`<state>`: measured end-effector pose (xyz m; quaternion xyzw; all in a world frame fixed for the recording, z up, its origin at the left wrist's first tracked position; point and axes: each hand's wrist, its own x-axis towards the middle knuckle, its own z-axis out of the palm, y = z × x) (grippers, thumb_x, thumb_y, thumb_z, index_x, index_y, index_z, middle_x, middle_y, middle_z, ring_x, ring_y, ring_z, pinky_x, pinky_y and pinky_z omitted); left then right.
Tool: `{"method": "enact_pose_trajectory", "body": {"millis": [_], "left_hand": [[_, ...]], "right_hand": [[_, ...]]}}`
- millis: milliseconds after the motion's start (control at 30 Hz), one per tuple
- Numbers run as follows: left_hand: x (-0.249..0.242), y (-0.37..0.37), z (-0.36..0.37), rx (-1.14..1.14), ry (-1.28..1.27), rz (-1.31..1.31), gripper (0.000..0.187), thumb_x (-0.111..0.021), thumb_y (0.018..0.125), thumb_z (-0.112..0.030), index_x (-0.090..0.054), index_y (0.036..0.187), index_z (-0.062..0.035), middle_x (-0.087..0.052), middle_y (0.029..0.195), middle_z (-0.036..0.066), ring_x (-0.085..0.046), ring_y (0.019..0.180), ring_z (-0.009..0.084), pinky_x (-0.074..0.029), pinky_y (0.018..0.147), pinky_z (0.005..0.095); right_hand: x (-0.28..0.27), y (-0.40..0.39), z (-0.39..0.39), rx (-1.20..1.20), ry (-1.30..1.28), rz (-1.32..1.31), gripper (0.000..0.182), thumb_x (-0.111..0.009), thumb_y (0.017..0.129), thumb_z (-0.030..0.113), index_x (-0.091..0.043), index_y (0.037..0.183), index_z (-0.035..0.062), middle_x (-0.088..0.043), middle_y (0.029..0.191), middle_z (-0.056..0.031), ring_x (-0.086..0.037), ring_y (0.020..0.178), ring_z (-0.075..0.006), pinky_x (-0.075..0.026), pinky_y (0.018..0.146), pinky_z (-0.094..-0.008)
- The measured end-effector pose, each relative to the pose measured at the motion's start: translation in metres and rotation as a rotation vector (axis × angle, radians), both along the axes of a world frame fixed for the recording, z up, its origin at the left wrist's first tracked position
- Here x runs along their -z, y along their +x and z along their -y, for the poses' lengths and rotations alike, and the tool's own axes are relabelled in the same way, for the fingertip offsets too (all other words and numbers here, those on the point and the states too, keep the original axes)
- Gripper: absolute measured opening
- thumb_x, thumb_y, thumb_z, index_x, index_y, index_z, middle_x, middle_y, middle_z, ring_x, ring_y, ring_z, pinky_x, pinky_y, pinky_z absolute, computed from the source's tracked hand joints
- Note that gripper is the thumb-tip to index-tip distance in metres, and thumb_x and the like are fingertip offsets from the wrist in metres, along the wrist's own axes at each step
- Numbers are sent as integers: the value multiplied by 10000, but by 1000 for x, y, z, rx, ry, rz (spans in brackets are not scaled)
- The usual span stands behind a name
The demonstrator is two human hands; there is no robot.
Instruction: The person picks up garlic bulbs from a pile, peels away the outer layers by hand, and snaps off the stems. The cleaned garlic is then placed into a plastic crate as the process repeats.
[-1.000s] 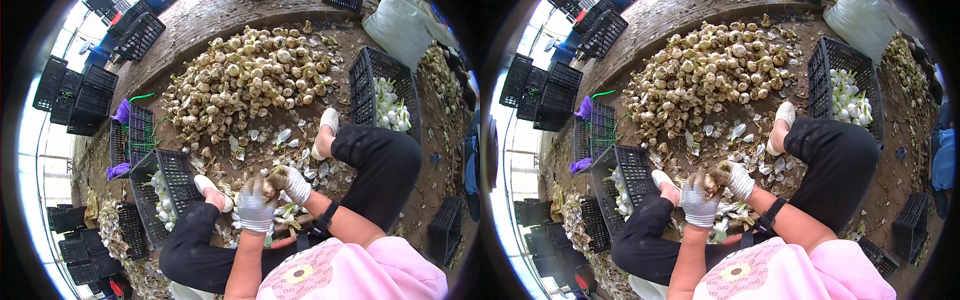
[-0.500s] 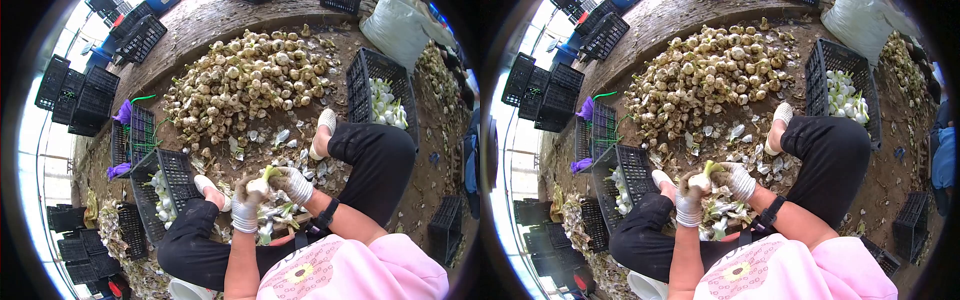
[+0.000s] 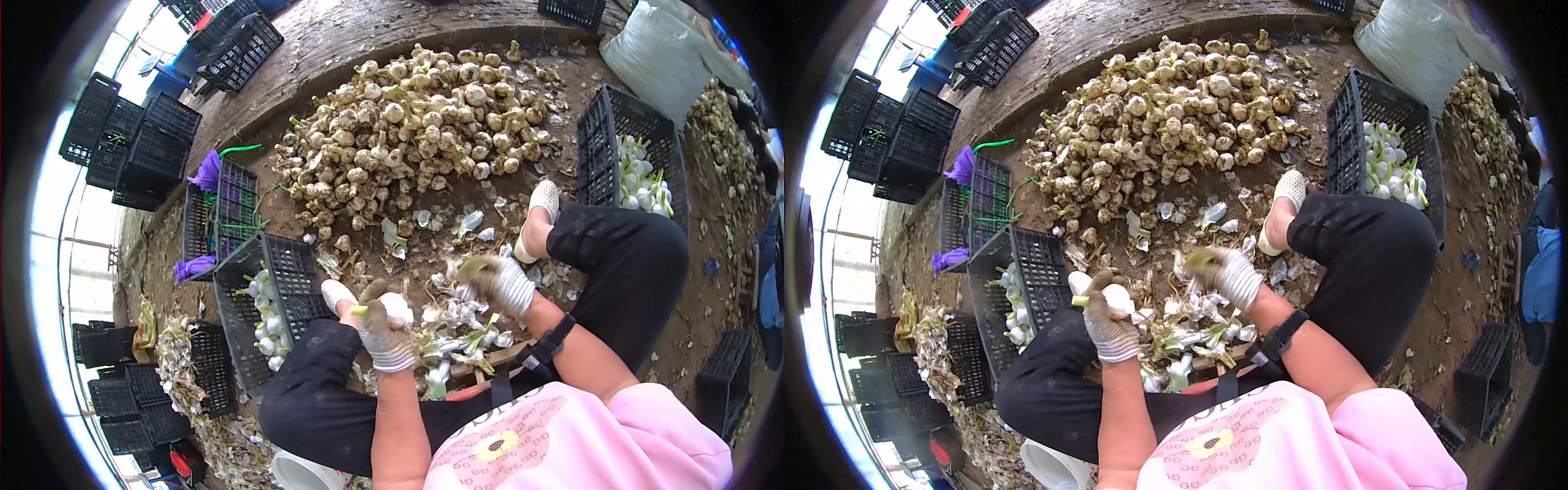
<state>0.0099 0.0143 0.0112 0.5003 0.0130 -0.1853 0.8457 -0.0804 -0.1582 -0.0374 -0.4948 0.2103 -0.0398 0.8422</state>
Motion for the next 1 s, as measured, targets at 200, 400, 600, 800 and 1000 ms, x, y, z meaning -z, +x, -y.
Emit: {"method": "enact_pose_trajectory", "body": {"millis": [200, 400, 600, 800, 1000], "left_hand": [[0, -26, 15, 98, 171, 256, 787, -534, 729, -682, -479, 1155, -22, -544, 966, 76, -561, 834, 157, -497, 634, 268], [-15, -20, 7, 237, 562, 564, 488, -670, 787, -330, -543, 1121, 1, -570, 1068, 84, -534, 982, 191, -410, 871, 312], [-23, -18, 6, 240, 1023, 1130, 164, -691, 693, -64, -640, 846, -33, -631, 782, 115, -603, 725, 284, -472, 677, 355], [-8, -19, 5, 255, 968, 901, 52, -616, 749, -27, -603, 799, -15, -615, 716, 82, -585, 647, 193, -463, 612, 305], [21, -3, -10, 217, 379, -84, 92, -576, 813, -41, -559, 894, -1, -598, 755, 65, -579, 599, 132, -508, 598, 256]], "right_hand": [[-29, -8, -24, -375, 214, 8, 701, -707, 767, 290, -372, 1322, 25, -549, 1151, -105, -556, 996, -185, -481, 832, -313], [-37, -5, -16, -179, 207, -25, 590, -719, 749, 162, -429, 1244, 23, -574, 1015, -65, -582, 844, -124, -503, 673, -232], [-30, -6, -18, -215, 35, -52, 502, -719, 752, 140, -464, 1169, 25, -573, 1007, -60, -571, 852, -115, -495, 698, -227], [-36, -8, -20, -270, -31, -51, 446, -700, 773, 132, -468, 1141, 31, -569, 1004, -46, -549, 872, -100, -482, 728, -229], [-47, -12, -15, -271, 62, 97, 507, -713, 767, 254, -461, 1153, 43, -549, 1040, -43, -529, 899, -98, -456, 749, -223]]}}
